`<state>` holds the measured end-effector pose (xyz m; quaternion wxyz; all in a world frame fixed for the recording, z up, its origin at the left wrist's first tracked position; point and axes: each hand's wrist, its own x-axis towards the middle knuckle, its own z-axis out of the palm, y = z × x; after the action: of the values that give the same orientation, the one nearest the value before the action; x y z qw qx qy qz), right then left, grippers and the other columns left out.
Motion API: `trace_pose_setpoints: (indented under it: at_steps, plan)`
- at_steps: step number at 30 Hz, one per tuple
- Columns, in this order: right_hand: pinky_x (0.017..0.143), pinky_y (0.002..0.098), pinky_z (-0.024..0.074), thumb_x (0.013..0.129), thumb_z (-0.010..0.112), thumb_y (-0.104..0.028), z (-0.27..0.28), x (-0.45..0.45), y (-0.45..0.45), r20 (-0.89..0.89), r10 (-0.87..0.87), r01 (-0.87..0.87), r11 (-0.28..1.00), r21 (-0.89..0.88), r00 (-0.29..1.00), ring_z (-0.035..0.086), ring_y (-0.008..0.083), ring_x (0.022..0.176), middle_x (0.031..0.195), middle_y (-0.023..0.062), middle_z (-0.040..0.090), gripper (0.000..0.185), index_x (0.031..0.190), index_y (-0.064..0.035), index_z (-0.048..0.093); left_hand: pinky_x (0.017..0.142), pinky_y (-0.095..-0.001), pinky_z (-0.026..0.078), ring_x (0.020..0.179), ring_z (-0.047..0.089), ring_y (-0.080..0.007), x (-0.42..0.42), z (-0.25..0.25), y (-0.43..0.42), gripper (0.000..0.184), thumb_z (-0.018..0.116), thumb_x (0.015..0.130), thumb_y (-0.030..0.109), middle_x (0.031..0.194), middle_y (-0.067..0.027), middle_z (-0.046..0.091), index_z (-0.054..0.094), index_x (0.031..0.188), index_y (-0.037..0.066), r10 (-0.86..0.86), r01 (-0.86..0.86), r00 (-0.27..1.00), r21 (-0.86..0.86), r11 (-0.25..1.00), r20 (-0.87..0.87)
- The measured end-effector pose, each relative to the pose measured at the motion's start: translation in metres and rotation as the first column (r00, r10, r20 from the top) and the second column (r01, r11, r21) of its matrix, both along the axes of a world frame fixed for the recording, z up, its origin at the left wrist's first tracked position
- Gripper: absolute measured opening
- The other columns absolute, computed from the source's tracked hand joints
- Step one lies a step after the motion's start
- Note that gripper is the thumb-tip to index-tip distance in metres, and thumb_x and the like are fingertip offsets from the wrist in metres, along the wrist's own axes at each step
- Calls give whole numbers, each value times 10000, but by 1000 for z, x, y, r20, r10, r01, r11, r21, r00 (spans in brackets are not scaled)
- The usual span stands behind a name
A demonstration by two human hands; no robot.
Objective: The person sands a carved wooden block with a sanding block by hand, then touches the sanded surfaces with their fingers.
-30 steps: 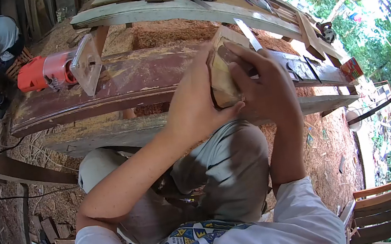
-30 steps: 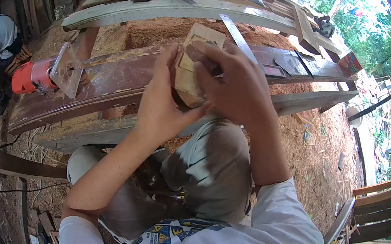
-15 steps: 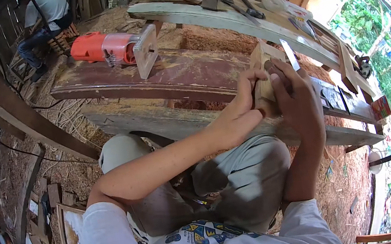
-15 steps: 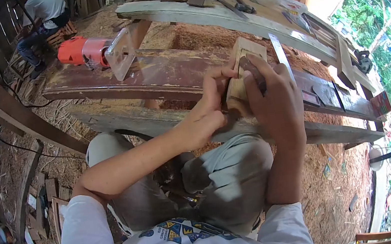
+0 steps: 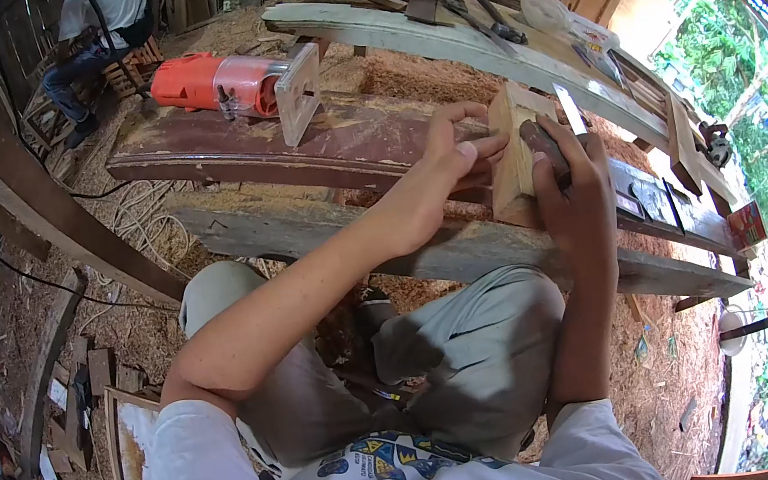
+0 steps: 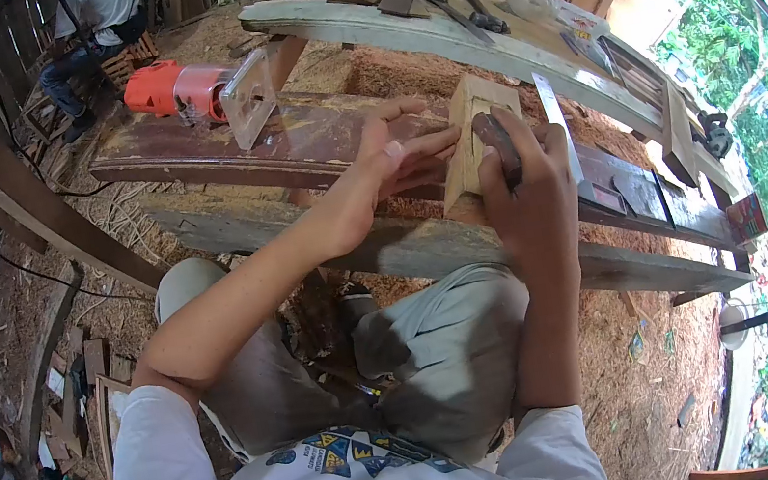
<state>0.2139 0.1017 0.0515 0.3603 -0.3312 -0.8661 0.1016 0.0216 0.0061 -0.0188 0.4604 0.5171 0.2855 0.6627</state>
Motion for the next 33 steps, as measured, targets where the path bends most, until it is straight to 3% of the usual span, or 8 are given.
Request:
trace_pose_setpoints:
  at_steps: [3,7,10,13,15,25,30,33]
  plan:
    - [879,453,569,990,705,-105,-4,2,7,-2,60,-59,990,126,998,700,367,979,1147,205,642,427,1412,-53,745,1293,-435,364,1625,441,-320,3,-6,1,582,298,1244,449,1706,-243,422,205,1678,73,143,-111,965,149,983,-222]
    - [870,434,569,975,703,-87,-3,2,6,-29,101,-98,991,95,994,694,342,970,1138,198,632,437,1407,-39,742,1310,-487,356,1594,464,-334,3,-8,0,730,363,1209,586,1708,-294,472,181,1706,83,155,-132,969,125,983,-194]
    - [865,429,569,957,701,-70,0,5,4,-30,143,-141,988,59,989,691,327,968,1125,198,626,453,1407,-42,744,1285,-473,403,1563,516,-292,-9,-6,-4,621,434,1228,443,1695,-279,488,242,1697,84,139,-103,963,162,981,-232]
    - [879,438,570,931,697,-55,0,4,4,-11,174,-174,985,-3,985,693,351,982,1129,205,632,480,1409,-47,740,1111,-370,556,1460,630,-231,-22,-1,-8,476,586,1174,141,1449,-191,671,390,1597,40,144,-107,952,150,983,-269]
    - [904,462,573,900,703,-44,-8,2,13,-47,299,-288,943,168,953,685,390,989,1134,209,639,513,1412,-58,736,1058,-368,595,1369,690,-195,-25,0,-13,507,654,1104,18,1318,-171,765,445,1564,57,259,-157,877,268,950,-406]
    - [951,495,574,847,722,-68,-14,-12,12,-89,294,-259,923,285,952,696,422,1050,1167,199,663,514,1360,-61,741,1129,-369,572,1341,710,-215,-39,-3,-28,358,686,1052,-59,1364,-127,753,664,1402,11,332,-245,764,227,942,-553]
    - [976,506,578,894,725,-85,-25,-12,13,-199,233,-181,951,249,952,701,449,1107,1226,231,700,523,1414,-38,692,1147,-459,531,1337,701,-350,-47,-2,-10,375,709,990,-74,1397,-144,745,689,1347,40,806,-432,262,682,590,-531]
    - [1019,527,575,942,717,-103,-37,-17,11,-305,199,-98,943,318,931,694,482,1196,1315,265,706,515,1445,-9,650,1183,-459,498,1381,671,-342,-42,3,-5,369,697,984,-77,1399,-146,743,685,1333,42,814,-501,307,644,578,-492]
